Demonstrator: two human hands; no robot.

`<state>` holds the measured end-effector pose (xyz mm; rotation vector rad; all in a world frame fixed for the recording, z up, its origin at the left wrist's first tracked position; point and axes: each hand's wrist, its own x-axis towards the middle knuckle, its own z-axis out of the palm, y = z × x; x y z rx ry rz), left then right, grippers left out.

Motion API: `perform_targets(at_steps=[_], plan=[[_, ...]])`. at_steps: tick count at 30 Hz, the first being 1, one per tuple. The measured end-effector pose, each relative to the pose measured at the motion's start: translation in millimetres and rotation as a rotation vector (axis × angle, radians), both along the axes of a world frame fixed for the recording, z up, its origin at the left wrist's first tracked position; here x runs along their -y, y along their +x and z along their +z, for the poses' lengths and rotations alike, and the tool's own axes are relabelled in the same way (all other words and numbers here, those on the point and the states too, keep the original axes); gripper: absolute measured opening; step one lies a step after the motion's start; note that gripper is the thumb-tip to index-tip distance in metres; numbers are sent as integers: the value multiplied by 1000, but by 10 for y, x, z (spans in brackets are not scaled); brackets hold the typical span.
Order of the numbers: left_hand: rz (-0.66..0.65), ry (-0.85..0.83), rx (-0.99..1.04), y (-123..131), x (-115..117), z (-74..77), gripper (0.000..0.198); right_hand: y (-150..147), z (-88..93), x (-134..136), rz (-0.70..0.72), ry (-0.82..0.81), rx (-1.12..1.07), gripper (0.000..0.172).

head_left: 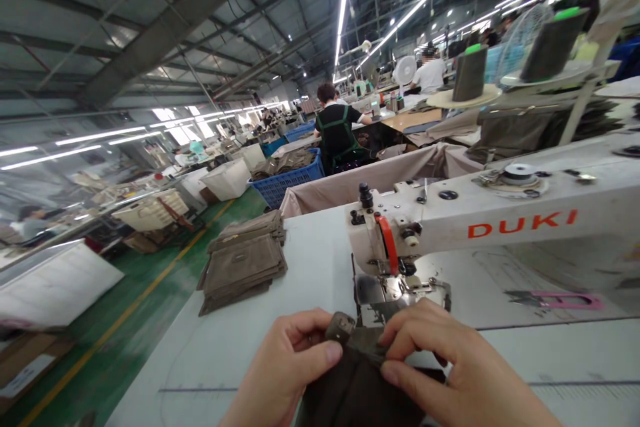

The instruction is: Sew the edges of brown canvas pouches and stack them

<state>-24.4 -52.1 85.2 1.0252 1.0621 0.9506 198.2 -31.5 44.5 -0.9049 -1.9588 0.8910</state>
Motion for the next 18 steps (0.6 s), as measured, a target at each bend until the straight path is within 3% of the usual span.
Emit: perform_targets(at_steps=[10,13,16,18], plan=[[54,45,-65,59,29,-12,23,-11,35,-13,-60,51,2,20],[52,69,-145,36,28,-3,23,-18,69,-7,-85,-27,32,22],[-46,82,-262,-15,-6,128,22,-26,122,58,63,-208,-37,22],[-153,116,-341,-42,-60,230,20,-54,121,108,245,-207,-106,25]])
